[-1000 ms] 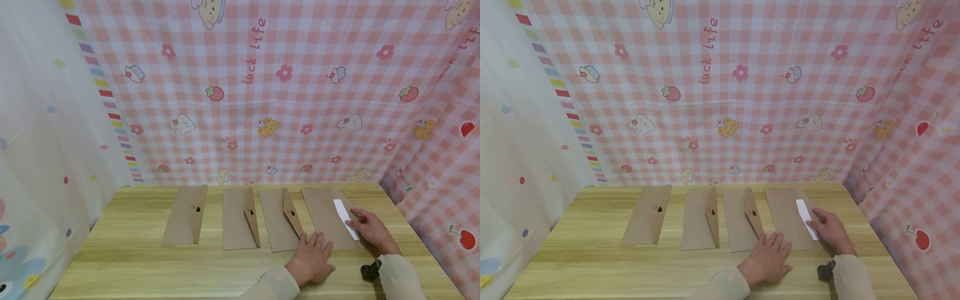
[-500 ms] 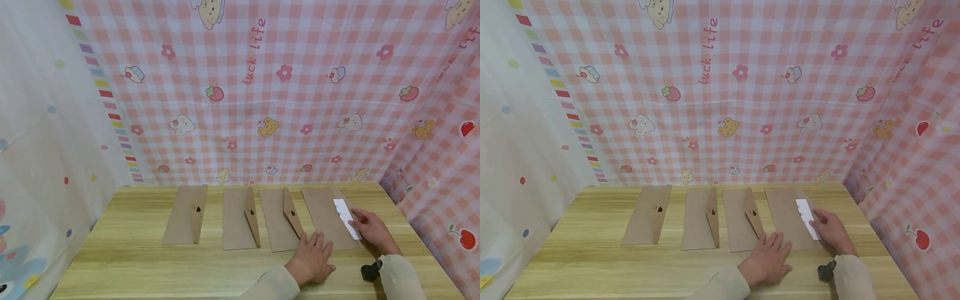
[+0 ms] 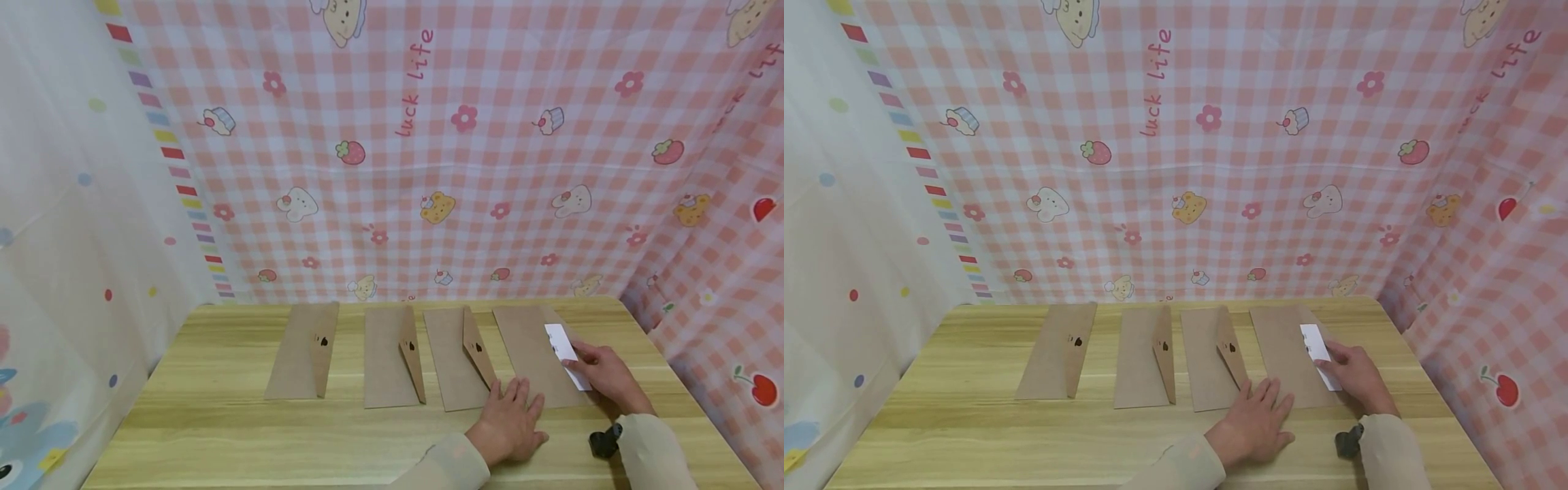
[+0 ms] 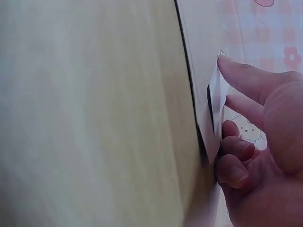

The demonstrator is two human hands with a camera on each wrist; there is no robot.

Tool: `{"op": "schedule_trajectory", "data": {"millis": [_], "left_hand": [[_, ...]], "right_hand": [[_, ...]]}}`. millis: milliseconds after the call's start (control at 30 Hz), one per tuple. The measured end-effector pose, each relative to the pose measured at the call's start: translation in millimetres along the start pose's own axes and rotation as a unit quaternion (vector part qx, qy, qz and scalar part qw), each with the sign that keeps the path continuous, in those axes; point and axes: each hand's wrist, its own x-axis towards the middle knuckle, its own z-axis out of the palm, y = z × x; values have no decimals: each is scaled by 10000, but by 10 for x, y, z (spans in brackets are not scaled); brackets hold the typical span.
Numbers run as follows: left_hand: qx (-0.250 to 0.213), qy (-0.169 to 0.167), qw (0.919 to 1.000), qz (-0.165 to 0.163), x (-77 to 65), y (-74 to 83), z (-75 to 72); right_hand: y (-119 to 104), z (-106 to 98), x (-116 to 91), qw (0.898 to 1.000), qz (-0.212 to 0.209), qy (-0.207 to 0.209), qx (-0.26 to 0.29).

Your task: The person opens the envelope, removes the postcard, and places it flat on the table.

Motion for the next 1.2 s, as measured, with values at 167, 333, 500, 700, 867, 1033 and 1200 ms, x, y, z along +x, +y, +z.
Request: {"op": "schedule_trajectory", "data": {"millis": [167, 333, 500, 700, 867, 1033, 1200], "left_hand": [[22, 15, 10000, -6, -4, -2, -2], [57, 25, 10000, -5, -6, -6, -3], [61, 16, 10000, -1, -4, -5, 0], [39, -29, 10000, 1, 3, 2, 2], [35, -36, 10000, -18, 8, 1, 2], [-15, -81, 10000, -19, 9, -1, -8], [4, -84, 10000, -28, 4, 2, -15]], "right_hand": [[-29, 0, -4, 9998, 150, -82, 100], [-76, -27, -22, 9974, 488, -214, 485], [-113, -55, -30, 9907, 934, -376, 919], [-162, -74, -18, 9839, 1228, -449, 1221], [-211, -75, 0, 9792, 1469, -460, 1322], [-247, -93, 12, 9744, 1685, -485, 1405], [-268, -123, 26, 9687, 1869, -557, 1539]]}}
